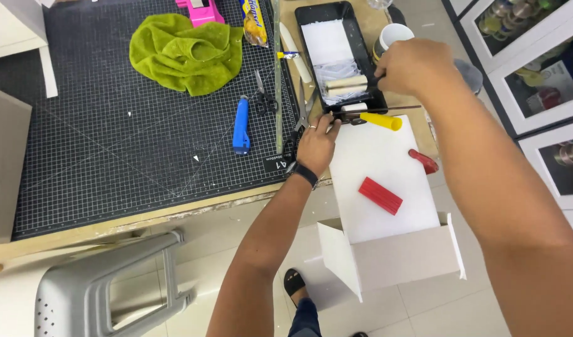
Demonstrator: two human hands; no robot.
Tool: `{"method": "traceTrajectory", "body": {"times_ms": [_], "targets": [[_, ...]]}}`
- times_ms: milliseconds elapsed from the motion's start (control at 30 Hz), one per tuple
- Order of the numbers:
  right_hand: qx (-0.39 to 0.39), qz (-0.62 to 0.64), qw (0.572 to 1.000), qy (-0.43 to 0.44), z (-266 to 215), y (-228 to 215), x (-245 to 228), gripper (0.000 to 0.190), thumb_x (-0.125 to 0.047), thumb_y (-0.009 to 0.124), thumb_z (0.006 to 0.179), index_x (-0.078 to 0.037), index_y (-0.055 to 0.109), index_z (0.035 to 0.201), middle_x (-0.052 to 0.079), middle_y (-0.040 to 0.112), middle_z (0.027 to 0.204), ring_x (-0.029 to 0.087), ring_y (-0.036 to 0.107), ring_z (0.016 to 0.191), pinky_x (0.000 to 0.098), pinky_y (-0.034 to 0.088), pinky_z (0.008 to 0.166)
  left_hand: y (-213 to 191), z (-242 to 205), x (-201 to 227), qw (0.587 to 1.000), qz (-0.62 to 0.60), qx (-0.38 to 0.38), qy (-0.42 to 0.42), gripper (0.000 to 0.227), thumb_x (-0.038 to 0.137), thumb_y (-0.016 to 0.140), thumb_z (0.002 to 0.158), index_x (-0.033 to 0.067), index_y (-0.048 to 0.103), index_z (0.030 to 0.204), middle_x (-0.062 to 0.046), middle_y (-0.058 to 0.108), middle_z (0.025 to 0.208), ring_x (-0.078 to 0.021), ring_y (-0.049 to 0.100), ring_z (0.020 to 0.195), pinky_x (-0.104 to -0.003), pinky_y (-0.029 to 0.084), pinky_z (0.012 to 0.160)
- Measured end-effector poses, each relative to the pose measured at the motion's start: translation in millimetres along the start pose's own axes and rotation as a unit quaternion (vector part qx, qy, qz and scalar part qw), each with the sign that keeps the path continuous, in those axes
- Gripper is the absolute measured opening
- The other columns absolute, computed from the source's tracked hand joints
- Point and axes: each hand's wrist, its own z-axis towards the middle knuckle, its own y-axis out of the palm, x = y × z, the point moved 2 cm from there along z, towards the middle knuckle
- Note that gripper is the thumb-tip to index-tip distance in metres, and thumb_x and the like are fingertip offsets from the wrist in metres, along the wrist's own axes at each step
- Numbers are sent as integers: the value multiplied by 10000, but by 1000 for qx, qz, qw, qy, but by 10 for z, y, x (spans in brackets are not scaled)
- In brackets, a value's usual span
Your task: Assembling a small white storage unit by marking panels, applying a coating with a roller, and joining the pieces.
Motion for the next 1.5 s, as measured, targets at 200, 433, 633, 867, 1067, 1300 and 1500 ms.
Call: {"method": "traceTrajectory", "body": {"times_ms": [200, 433, 633, 867, 1067, 1300, 1500], "targets": [[80, 20, 996, -22, 289, 117, -6, 414, -347, 584, 951, -425, 687, 1345, 61, 733, 1198, 344, 680, 1094, 443, 523, 816, -95, 54, 7, 999, 30, 3, 25, 424, -52, 648, 875, 10, 676, 1293, -131, 575, 1276, -340, 556, 1203, -459, 554, 994], [70, -5, 997, -45, 284, 197, -63, 391, -337, 585, 927, -417, 721, 1286, 14, 735, 1223, 331, 684, 1115, 451, 567, 799, -19, -43, -6, 999, 13, -41, 18, 450, -21, 603, 904, 36, 616, 1350, -123, 533, 1322, -376, 522, 1205, -490, 559, 917], [-3, -33, 999, -27, 55, -5, -55, 352, -426, 616, 872, -487, 739, 1196, -71, 701, 1303, 304, 675, 1187, 436, 539, 872, 49, -81, -68, 996, -50, -68, -39, 368, 77, 567, 1012, 105, 574, 1379, -109, 526, 1358, -362, 553, 1177, -504, 546, 911], [31, -6, 999, -43, -104, -18, -79, 392, -319, 628, 841, -432, 759, 1193, -16, 737, 1245, 314, 686, 1159, 461, 549, 882, -20, -65, -39, 999, 3, -19, 31, 413, -30, 599, 916, 15, 628, 1325, -136, 536, 1290, -379, 538, 1168, -498, 574, 866], [54, 69, 996, -12, 193, 209, -168, 428, -259, 608, 940, -384, 692, 1340, 55, 700, 1288, 337, 654, 1159, 472, 562, 827, 28, -49, -51, 998, 18, -53, 3, 442, -26, 666, 883, 45, 619, 1317, -122, 527, 1297, -359, 575, 1146, -483, 605, 799], [-10, -11, 1000, -8, -111, 76, -131, 384, -258, 601, 908, -373, 759, 1238, -23, 744, 1236, 325, 709, 1095, 435, 572, 777, 73, -76, -115, 996, 13, -92, 11, 518, -4, 619, 949, 60, 502, 1449, -140, 469, 1371, -368, 482, 1280, -485, 567, 948], [77, 56, 995, -25, -137, 169, -59, 395, -276, 597, 955, -393, 707, 1316, 89, 723, 1200, 351, 678, 1082, 449, 572, 726, 63, -30, -82, 999, 41, -30, 11, 302, 84, 602, 993, 43, 597, 1292, -139, 533, 1247, -368, 562, 1161, -492, 590, 842]]}}
